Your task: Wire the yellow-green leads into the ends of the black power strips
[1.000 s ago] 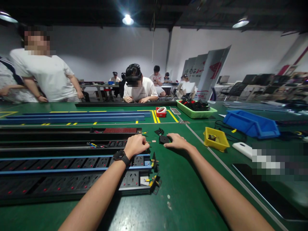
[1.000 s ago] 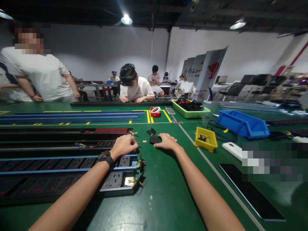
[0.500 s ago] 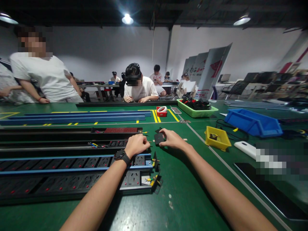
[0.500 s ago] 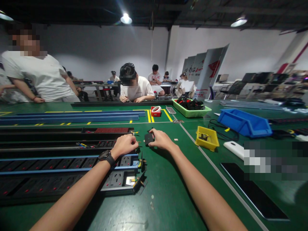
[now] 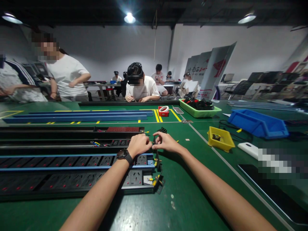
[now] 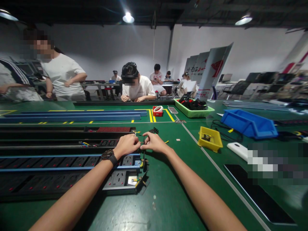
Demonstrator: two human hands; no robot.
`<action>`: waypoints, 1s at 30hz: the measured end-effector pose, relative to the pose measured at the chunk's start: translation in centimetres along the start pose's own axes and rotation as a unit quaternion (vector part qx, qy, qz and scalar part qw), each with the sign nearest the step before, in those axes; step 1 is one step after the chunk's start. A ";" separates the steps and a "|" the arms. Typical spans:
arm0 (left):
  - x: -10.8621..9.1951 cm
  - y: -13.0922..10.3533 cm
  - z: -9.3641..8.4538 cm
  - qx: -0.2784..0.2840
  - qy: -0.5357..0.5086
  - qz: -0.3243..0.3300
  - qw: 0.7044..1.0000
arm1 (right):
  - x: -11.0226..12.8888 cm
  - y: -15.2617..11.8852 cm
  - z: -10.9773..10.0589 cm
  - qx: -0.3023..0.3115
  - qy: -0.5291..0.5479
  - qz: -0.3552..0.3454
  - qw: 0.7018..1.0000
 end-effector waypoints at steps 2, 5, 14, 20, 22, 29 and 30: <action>0.0 0.0 0.0 0.003 0.000 0.002 1.000 | -0.5 0.1 0.3 0.008 0.056 0.009 0.998; -0.2 -0.1 -0.2 0.009 0.001 0.003 1.000 | -1.4 0.1 0.7 0.034 0.129 0.013 0.991; -0.8 -0.3 -0.9 0.033 -0.005 0.010 0.999 | -2.6 0.4 2.2 0.033 0.222 0.010 0.974; -0.3 -0.1 -0.5 0.026 -0.014 0.002 1.000 | -2.4 0.5 3.7 -0.020 0.183 -0.006 0.983; -0.3 -0.1 -0.4 0.021 -0.016 -0.001 1.000 | -2.4 0.4 3.9 -0.033 0.175 -0.012 0.984; -0.5 0.0 -0.4 0.005 -0.018 -0.019 1.000 | -2.3 0.3 3.9 -0.068 0.147 0.001 0.987; -0.5 0.0 -0.4 0.004 -0.019 -0.021 1.000 | -2.2 0.2 4.0 -0.078 0.141 0.002 0.987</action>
Point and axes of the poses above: each hand's wrist, its own y-axis towards the middle knuckle, its own z-axis out of the palm, x = y × z, the point moved 1 cm from there along y, towards the middle knuckle, and after that the axes turned 15 degrees about -y, right-handed, at the moved point
